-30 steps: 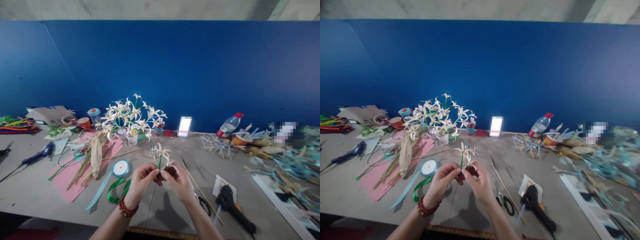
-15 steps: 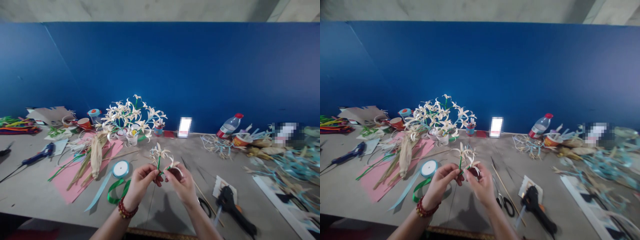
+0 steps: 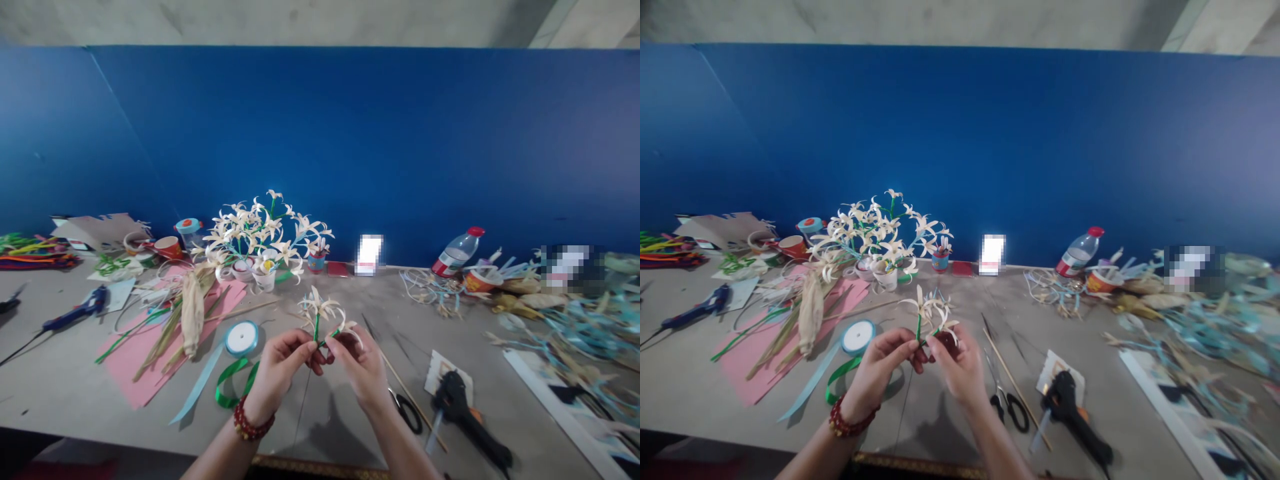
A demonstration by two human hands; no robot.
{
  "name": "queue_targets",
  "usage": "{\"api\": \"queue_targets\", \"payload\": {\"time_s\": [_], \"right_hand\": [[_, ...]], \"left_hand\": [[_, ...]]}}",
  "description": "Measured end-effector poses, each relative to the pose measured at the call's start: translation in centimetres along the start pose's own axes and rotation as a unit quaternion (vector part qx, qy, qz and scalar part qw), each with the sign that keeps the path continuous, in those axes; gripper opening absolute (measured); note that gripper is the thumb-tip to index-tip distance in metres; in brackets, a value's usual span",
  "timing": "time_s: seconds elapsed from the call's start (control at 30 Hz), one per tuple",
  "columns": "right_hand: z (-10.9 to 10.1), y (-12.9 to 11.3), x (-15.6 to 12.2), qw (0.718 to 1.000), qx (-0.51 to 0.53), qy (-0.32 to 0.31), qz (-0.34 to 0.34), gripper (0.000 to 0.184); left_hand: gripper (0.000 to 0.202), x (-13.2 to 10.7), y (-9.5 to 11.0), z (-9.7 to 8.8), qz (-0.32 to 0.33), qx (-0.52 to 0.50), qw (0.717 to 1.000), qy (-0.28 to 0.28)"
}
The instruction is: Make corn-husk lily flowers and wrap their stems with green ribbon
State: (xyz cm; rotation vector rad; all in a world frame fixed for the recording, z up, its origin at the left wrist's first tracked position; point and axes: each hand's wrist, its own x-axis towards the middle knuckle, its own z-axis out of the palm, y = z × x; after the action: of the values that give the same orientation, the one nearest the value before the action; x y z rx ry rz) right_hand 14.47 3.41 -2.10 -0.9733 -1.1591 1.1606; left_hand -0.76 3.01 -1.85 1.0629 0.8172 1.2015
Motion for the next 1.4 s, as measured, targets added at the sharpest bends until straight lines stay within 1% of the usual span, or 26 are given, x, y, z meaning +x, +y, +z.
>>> {"api": "queue_targets", "payload": {"time_s": [0.23,0.37,0.63,0.83,1.03,1.2,1.27,1.33,1.37,1.4], "right_hand": [[-0.2,0.6,0.1,1.000,-0.020,-0.008,-0.016,0.022],[0.0,0.5,0.4,1.000,-0.017,0.000,-0.019,0.025],[0.8,0.0,0.5,0.998,0.046,0.008,0.030,0.032],[1.1,0.9,0.3,0.995,0.093,0.017,0.035,0.028],[1.4,1.1,0.5,0.990,0.138,0.007,0.037,0.026],[1.7,0.9,0.2,0.982,0.173,-0.009,0.074,0.027],[1.7,1.0,0.1,0.981,0.172,-0.006,0.085,0.027],[1.3,1.2,0.1,0.984,0.157,0.016,0.088,0.028],[0.9,1.5,0.3,0.986,0.137,0.030,0.086,0.029],[0.3,1.8,0.5,0.991,0.096,0.040,0.080,0.029]], "left_hand": [[0.021,-0.1,-0.2,-0.1,0.002,-0.006,1.000,0.001],[0.021,0.0,-0.2,-0.2,0.004,-0.008,1.000,0.001],[0.020,0.2,-0.1,-0.1,0.014,-0.022,1.000,0.004],[0.018,0.2,-0.2,0.1,0.032,-0.027,0.999,0.009],[0.017,0.3,-0.2,0.2,0.040,-0.025,0.999,0.011],[0.019,0.3,-0.1,0.2,0.038,-0.021,0.999,0.008],[0.018,0.3,-0.1,0.1,0.037,-0.022,0.999,0.009],[0.018,0.2,-0.2,-0.1,0.037,-0.020,0.999,0.018],[0.018,0.2,-0.3,-0.2,0.038,-0.019,0.999,0.025],[0.017,0.2,-0.4,-0.3,0.040,-0.020,0.998,0.033]]}}
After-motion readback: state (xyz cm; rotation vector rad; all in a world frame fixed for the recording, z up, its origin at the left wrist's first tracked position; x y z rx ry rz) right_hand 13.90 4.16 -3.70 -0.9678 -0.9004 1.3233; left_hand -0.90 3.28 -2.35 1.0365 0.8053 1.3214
